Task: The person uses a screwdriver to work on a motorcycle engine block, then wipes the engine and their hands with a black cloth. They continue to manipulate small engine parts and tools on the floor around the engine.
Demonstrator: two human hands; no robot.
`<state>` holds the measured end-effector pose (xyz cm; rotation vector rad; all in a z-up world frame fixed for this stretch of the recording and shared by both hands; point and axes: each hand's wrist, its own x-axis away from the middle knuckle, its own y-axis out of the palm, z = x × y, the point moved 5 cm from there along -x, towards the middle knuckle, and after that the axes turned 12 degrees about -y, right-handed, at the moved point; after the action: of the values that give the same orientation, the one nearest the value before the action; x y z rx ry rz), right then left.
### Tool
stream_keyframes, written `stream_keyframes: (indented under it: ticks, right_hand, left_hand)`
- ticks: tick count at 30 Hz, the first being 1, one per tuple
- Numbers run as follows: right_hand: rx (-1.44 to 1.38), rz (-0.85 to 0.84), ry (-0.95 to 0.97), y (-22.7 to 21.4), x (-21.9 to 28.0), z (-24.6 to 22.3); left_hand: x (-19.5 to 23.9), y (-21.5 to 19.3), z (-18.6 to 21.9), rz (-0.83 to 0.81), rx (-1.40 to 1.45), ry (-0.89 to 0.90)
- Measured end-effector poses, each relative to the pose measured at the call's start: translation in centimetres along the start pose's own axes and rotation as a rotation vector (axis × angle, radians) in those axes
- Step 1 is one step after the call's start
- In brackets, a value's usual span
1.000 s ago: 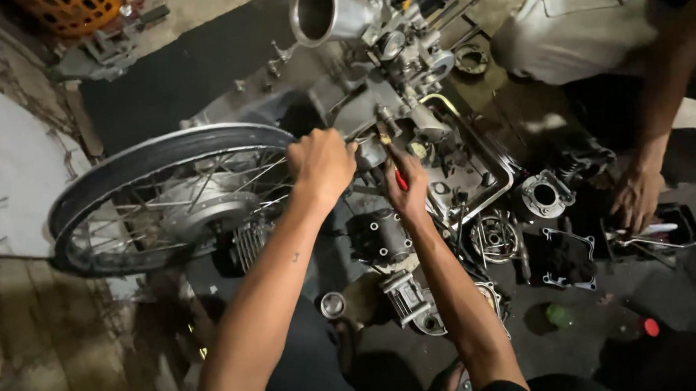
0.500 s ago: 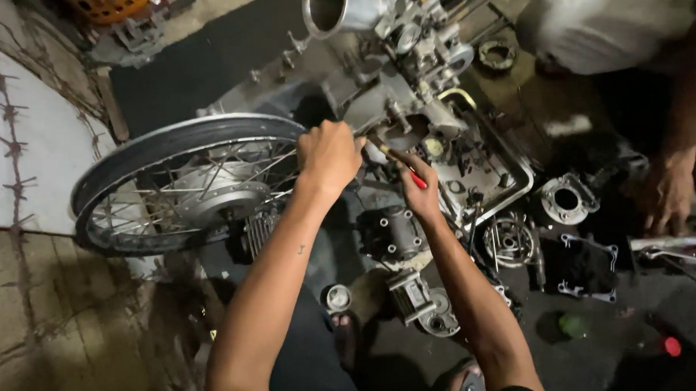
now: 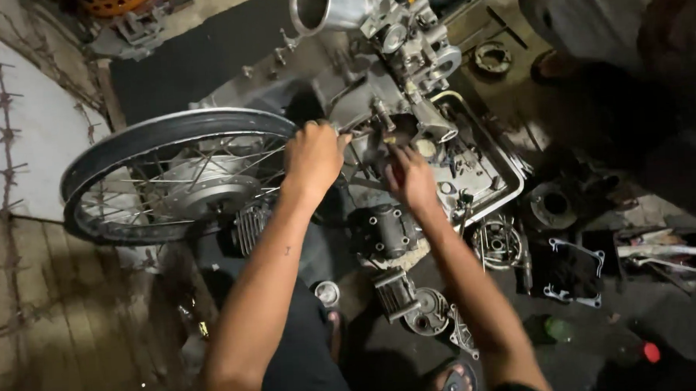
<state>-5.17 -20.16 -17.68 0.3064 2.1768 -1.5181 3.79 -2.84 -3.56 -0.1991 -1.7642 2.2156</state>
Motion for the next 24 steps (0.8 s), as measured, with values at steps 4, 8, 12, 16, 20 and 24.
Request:
stream_keyframes:
  ticks: [4,8,12,16,20,24]
  right_hand:
    - [-0.447,0.308,0.219,-0.5,-0.4,-1.8]
    - [-0.772,0.392,0.306,0.3,-0.2,-1.1]
    - [-0.802,0.409,0.305,1.5,1.0,-0.2]
    - [-0.624,0.396,0.302,2.4,1.5,1.7]
    - [-0.321,0.364,0.262,2.1,0.8,0.9]
    - [-0.409,0.392,0.175,1.4,-0.6,-1.7]
  left_hand:
    - [0.2,-0.2,-0.1,0.012,0.049,-0.024]
    - [0.0,-0.5,0.0,0.001,0.066,-0.021]
    - [-0.1,-0.4,-0.4,-0.015,0.058,-0.015]
    - [-0.2,-0.8,-0.4,-0.015,0.093,-0.002]
    - [0.2,-0.8,-0.2,0.0,0.104,0.016]
    - [-0.2,-0.4,-0.1,0.015,0.066,0.034]
